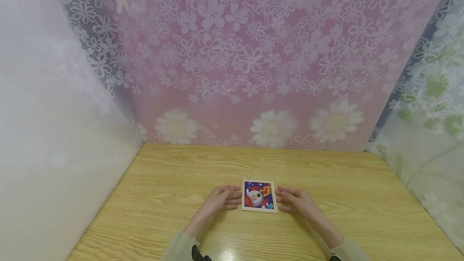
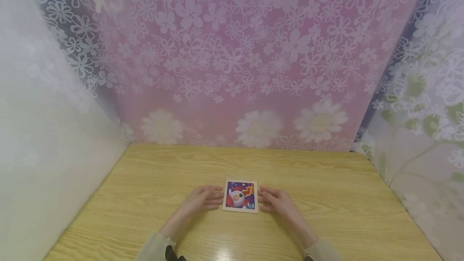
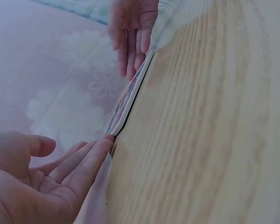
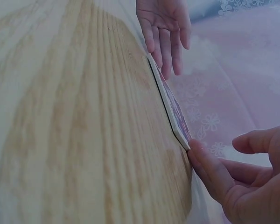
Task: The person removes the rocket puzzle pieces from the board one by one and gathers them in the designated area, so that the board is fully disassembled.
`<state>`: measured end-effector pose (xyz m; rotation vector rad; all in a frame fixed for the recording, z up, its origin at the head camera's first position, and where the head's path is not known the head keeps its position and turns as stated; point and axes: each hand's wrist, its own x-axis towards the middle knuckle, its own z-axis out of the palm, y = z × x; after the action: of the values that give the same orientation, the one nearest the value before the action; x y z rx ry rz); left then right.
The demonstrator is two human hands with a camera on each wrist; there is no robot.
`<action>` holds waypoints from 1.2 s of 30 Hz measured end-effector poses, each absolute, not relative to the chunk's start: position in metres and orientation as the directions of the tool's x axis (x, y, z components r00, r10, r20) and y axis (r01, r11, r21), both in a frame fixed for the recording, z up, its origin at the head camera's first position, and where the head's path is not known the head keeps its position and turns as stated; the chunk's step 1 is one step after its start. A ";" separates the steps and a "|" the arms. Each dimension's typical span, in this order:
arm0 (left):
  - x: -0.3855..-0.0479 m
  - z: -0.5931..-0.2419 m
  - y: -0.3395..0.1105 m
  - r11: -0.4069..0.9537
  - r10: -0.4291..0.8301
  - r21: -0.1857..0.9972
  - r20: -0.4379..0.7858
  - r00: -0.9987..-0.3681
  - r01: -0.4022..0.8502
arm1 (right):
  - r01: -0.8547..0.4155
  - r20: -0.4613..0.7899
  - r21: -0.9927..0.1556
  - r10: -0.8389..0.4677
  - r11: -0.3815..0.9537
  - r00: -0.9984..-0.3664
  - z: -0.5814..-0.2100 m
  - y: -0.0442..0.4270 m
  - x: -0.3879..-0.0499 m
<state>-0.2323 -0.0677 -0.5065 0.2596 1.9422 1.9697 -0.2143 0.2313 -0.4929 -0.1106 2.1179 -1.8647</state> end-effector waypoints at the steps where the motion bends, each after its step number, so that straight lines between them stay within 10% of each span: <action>1: -0.232 -0.507 -0.068 0.011 0.376 0.992 -0.121 -0.919 -0.126 | 0.151 -0.185 -0.978 -0.264 0.145 -0.947 -0.493 0.231 -0.214; 36: -0.220 -0.508 -0.067 0.037 0.304 0.990 -0.141 -0.942 -0.137 | 0.118 -0.163 -0.981 -0.335 0.151 -0.928 -0.492 0.234 -0.203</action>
<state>-0.2199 -0.0666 -0.5077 0.1697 2.0068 1.9766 -0.2027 0.2340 -0.4915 -0.2086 2.0912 -1.8344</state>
